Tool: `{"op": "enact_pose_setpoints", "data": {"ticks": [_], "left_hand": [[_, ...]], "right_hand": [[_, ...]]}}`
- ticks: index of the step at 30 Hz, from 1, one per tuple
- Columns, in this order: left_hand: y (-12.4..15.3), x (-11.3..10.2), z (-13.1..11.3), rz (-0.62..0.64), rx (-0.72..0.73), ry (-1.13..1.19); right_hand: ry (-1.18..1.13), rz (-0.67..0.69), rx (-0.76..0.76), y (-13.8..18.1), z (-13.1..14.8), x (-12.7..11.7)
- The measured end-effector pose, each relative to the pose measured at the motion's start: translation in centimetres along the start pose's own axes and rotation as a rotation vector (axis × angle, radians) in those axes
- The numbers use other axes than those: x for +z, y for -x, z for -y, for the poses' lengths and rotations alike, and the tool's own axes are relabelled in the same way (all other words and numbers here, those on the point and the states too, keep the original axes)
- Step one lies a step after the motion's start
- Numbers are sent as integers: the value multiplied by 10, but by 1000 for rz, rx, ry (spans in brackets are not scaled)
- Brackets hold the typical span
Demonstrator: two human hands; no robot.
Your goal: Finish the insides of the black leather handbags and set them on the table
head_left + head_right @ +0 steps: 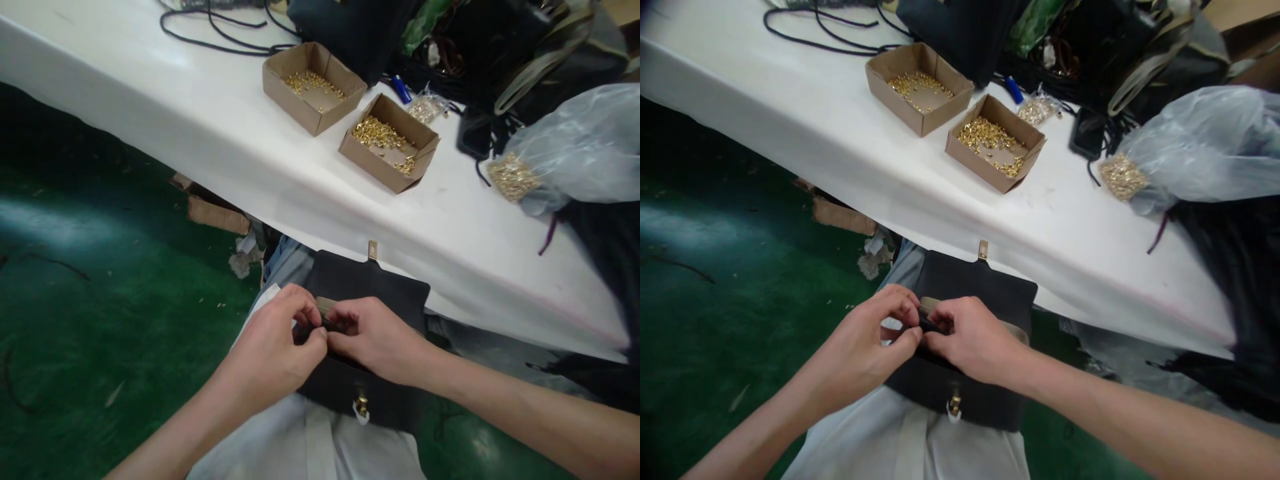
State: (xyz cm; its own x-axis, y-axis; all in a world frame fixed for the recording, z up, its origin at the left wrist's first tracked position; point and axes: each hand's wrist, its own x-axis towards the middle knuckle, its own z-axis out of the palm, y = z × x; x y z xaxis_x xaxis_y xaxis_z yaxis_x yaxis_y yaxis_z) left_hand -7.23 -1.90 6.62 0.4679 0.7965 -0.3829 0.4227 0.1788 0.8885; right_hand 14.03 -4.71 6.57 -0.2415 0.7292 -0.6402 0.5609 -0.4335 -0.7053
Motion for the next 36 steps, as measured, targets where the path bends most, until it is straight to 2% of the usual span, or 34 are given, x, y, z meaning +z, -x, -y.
{"op": "enact_pose_setpoints", "data": {"ticks": [4, 8, 13, 16, 22, 32, 36], "left_hand": [[-4, -1, 9, 78, -102, 162], [-9, -7, 16, 122, -177, 218], [-4, -10, 21, 114, -176, 212], [-2, -11, 21, 111, -173, 231], [-8, -11, 18, 118, -248, 275], [-10, -8, 20, 67, -284, 273], [-13, -8, 21, 66, -276, 300]], "right_hand": [[-118, 93, -47, -4, -13, -1], [-95, 172, -55, -10, -8, -7], [1, 212, -212, -12, 6, -14], [21, 258, -273, -13, 4, -17], [-105, 289, -113, -17, -8, -19], [-138, 261, -74, -19, -2, -14], [-30, 221, -92, -21, 1, -12]]}}
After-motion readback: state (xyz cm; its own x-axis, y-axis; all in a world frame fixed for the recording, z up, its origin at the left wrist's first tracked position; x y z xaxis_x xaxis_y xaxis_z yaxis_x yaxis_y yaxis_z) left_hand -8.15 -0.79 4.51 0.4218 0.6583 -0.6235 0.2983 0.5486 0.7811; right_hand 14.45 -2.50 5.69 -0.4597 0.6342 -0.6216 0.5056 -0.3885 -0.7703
